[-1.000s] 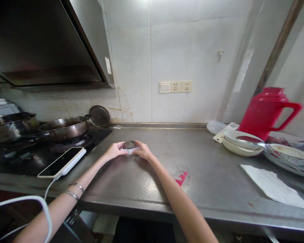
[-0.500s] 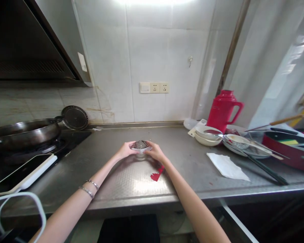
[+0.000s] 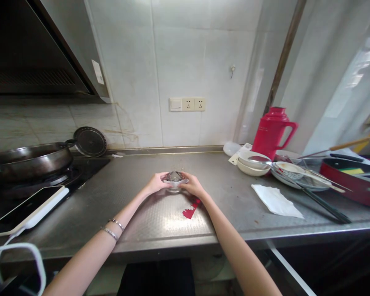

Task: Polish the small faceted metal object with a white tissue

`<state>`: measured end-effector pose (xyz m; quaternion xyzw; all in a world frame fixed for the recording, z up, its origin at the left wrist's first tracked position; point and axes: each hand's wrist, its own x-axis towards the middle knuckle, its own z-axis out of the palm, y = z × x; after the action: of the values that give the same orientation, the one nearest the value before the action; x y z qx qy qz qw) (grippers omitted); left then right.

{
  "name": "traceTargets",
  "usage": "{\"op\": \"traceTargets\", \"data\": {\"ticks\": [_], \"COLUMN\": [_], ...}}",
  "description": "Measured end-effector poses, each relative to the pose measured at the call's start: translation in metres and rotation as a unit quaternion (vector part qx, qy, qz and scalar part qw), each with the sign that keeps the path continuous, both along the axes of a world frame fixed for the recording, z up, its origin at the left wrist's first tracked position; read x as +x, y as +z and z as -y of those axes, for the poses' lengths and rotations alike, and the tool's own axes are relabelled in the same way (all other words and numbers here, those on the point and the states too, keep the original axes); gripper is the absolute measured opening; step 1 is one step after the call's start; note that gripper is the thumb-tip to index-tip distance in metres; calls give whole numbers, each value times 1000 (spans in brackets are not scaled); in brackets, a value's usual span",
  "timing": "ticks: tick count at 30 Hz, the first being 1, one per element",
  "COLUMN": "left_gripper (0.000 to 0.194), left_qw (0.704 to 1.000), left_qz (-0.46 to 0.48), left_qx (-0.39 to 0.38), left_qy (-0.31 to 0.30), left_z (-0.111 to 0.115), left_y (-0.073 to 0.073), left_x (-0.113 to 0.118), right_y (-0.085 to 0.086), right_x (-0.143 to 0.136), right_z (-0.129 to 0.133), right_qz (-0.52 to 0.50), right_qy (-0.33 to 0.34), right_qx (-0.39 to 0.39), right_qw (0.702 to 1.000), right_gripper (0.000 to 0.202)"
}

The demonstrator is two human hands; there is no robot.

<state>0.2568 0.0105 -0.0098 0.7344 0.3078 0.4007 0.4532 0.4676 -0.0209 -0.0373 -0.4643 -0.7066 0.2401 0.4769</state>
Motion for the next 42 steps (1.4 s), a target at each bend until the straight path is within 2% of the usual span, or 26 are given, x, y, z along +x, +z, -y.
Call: {"op": "traceTargets", "data": {"ticks": [16,29,33,36,40,42], "left_gripper": [61,60,60,64,68,73], "left_qw": [1000,1000,999,992,981,977], "left_qz": [-3,-11,-47,-95,-140,-158], "left_qx": [-13,-12,22,72,112,110], "left_qy": [-14,5,15,48,74,89], "left_z": [-2,3,3,3,3,3], "left_y": [-9,-6,-6,-6,-5,-5], "left_x": [0,0,-3,-6,-9,-11], "right_y": [-2,-4,3,12,21,23], "right_x": [0,-2,0,9,21,22], "right_z": [1,0,4,8,11,11], "right_qz": [29,20,32,82,114,113], "right_qy": [4,8,-4,-44,-51,-45], "right_qx": [-17,-28,-40,-26,18,18], "right_qw": [999,999,999,995,992,992], "right_gripper": [64,64,71,76,36,26]}}
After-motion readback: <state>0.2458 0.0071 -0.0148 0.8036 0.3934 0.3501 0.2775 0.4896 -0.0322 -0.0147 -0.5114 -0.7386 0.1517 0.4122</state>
